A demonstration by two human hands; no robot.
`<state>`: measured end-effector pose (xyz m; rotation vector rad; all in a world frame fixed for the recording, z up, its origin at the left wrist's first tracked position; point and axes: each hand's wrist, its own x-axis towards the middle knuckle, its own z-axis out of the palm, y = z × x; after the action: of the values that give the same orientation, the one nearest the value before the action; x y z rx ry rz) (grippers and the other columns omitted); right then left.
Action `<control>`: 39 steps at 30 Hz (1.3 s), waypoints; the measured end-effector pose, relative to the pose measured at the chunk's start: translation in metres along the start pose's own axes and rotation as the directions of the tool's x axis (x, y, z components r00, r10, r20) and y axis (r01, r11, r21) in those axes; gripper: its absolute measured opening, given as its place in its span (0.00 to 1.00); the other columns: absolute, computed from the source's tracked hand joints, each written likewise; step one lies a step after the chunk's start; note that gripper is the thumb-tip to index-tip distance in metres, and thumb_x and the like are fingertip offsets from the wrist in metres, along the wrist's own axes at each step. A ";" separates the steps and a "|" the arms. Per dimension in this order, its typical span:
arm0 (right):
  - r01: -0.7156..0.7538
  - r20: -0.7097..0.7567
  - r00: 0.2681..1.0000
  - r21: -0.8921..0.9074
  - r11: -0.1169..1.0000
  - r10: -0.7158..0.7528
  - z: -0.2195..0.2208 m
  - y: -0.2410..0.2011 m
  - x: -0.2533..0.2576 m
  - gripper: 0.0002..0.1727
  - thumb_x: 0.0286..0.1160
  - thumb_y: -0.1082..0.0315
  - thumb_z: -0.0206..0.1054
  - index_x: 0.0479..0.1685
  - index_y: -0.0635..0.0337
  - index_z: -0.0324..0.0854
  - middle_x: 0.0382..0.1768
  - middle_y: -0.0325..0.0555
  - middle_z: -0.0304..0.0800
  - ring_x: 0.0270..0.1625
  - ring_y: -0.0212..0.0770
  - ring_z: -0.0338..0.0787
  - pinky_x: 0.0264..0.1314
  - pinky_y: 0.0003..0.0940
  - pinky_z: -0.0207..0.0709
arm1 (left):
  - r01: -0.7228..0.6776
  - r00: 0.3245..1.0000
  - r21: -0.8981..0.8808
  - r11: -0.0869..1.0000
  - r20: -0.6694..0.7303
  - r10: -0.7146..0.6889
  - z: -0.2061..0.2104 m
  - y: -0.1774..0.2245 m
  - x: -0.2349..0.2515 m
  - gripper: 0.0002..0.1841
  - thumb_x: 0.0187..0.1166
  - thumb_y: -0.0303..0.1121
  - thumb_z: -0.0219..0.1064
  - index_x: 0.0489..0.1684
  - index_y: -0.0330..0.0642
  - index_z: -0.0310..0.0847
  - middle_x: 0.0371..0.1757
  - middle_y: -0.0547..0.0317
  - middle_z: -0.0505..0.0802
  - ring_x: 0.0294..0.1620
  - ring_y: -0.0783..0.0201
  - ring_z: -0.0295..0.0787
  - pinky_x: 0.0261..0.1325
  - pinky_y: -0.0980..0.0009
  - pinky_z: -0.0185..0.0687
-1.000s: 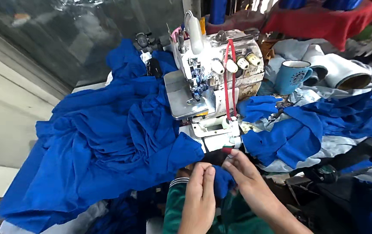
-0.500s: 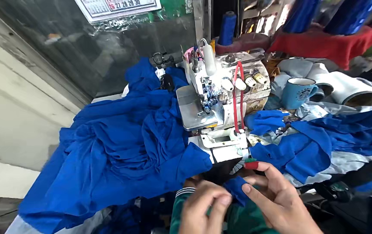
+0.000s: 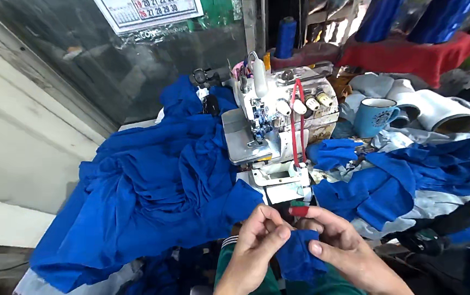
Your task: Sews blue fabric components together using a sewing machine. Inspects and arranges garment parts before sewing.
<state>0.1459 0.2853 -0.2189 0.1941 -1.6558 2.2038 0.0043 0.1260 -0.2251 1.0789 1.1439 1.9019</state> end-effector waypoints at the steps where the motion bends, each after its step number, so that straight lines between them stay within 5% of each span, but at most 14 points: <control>1: 0.025 -0.035 0.999 0.004 1.000 -0.024 0.002 -0.001 0.001 0.25 0.77 0.64 0.74 0.72 0.61 0.80 0.45 0.40 0.92 0.43 0.29 0.89 0.52 0.28 0.85 | 0.023 1.000 0.012 1.000 0.008 -0.023 -0.001 -0.002 0.001 0.09 0.86 0.33 0.65 0.54 0.37 0.77 0.41 0.57 0.89 0.42 0.67 0.87 0.52 0.67 0.86; 5: 0.027 0.040 0.999 0.025 0.999 -0.028 -0.011 0.005 0.004 0.24 0.76 0.64 0.75 0.70 0.60 0.82 0.47 0.47 0.92 0.48 0.37 0.91 0.53 0.32 0.87 | 0.054 0.998 -0.020 0.998 0.029 -0.054 -0.012 -0.013 -0.003 0.12 0.84 0.32 0.66 0.57 0.35 0.78 0.46 0.52 0.88 0.46 0.64 0.86 0.53 0.65 0.85; 9: -0.189 0.038 0.982 0.102 0.977 0.186 -0.001 -0.006 0.009 0.22 0.78 0.59 0.73 0.69 0.50 0.82 0.35 0.35 0.88 0.23 0.21 0.78 0.20 0.15 0.69 | 0.008 0.999 -0.131 0.991 -0.050 -0.014 -0.012 -0.017 -0.012 0.12 0.83 0.33 0.68 0.57 0.36 0.79 0.48 0.51 0.90 0.49 0.64 0.89 0.57 0.65 0.86; 15: -0.259 0.200 0.953 0.163 0.952 0.226 -0.012 0.011 0.012 0.28 0.77 0.67 0.74 0.77 0.52 0.74 0.39 0.45 0.91 0.28 0.30 0.88 0.22 0.21 0.81 | 0.003 0.998 -0.359 0.933 -0.060 -0.026 -0.014 -0.016 -0.015 0.11 0.86 0.32 0.64 0.59 0.38 0.78 0.47 0.55 0.89 0.48 0.66 0.88 0.57 0.65 0.86; 19: -0.309 0.135 0.948 0.154 0.939 0.289 -0.002 0.002 0.013 0.27 0.74 0.64 0.75 0.74 0.48 0.75 0.41 0.44 0.93 0.32 0.33 0.92 0.28 0.25 0.86 | 0.084 0.995 -0.242 0.967 -0.030 -0.094 -0.023 -0.019 -0.020 0.12 0.85 0.33 0.66 0.60 0.39 0.79 0.43 0.58 0.87 0.37 0.73 0.83 0.38 0.77 0.80; 23: -0.322 0.202 0.937 0.183 0.929 0.285 -0.007 0.013 0.003 0.28 0.80 0.68 0.71 0.79 0.50 0.72 0.42 0.45 0.92 0.33 0.33 0.91 0.26 0.25 0.85 | 0.045 0.996 -0.326 0.944 -0.055 -0.067 -0.022 -0.008 -0.023 0.11 0.86 0.33 0.65 0.60 0.40 0.78 0.46 0.57 0.88 0.46 0.68 0.88 0.53 0.67 0.87; 27: -0.305 0.079 0.952 0.316 0.898 0.295 0.001 0.004 0.003 0.22 0.78 0.61 0.71 0.71 0.45 0.78 0.47 0.45 0.90 0.32 0.34 0.91 0.22 0.26 0.85 | 0.159 0.987 -0.081 0.984 0.013 -0.158 -0.023 0.001 -0.021 0.15 0.84 0.33 0.67 0.63 0.34 0.79 0.49 0.52 0.89 0.49 0.64 0.87 0.56 0.64 0.85; 30: -0.282 0.092 0.959 0.372 0.884 0.267 -0.002 0.007 0.000 0.20 0.82 0.63 0.68 0.70 0.49 0.76 0.47 0.45 0.89 0.34 0.32 0.89 0.24 0.22 0.82 | 0.175 0.982 -0.073 0.982 0.083 -0.168 -0.025 0.003 -0.025 0.15 0.82 0.31 0.69 0.63 0.35 0.79 0.48 0.54 0.90 0.46 0.66 0.87 0.50 0.67 0.86; 34: -0.311 0.008 0.945 0.320 0.895 0.326 0.007 0.004 -0.003 0.23 0.77 0.57 0.73 0.69 0.47 0.76 0.45 0.41 0.91 0.33 0.27 0.88 0.25 0.18 0.78 | 0.092 0.992 -0.285 0.954 -0.057 -0.113 -0.015 0.005 -0.019 0.09 0.83 0.32 0.68 0.55 0.43 0.81 0.47 0.56 0.89 0.45 0.67 0.89 0.46 0.70 0.88; 37: -0.274 -0.048 0.943 0.445 0.852 0.329 -0.003 0.009 -0.002 0.20 0.83 0.60 0.68 0.72 0.45 0.76 0.42 0.48 0.88 0.30 0.30 0.85 0.23 0.19 0.75 | 0.287 0.958 -0.027 0.958 0.030 -0.286 -0.008 0.001 -0.022 0.16 0.88 0.36 0.62 0.66 0.36 0.77 0.53 0.52 0.90 0.50 0.61 0.88 0.54 0.63 0.87; 39: -0.288 -0.167 0.883 0.544 0.788 0.438 0.003 0.002 -0.002 0.12 0.87 0.65 0.60 0.64 0.49 0.78 0.38 0.47 0.87 0.26 0.28 0.82 0.22 0.17 0.73 | 0.300 0.953 0.033 0.953 0.042 -0.301 -0.004 0.004 -0.031 0.23 0.85 0.39 0.67 0.71 0.34 0.71 0.57 0.50 0.90 0.54 0.59 0.90 0.57 0.61 0.89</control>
<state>0.1467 0.2812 -0.2205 -0.3360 -0.9871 2.7718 0.0141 0.0970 -0.2320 0.8993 1.2330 1.6206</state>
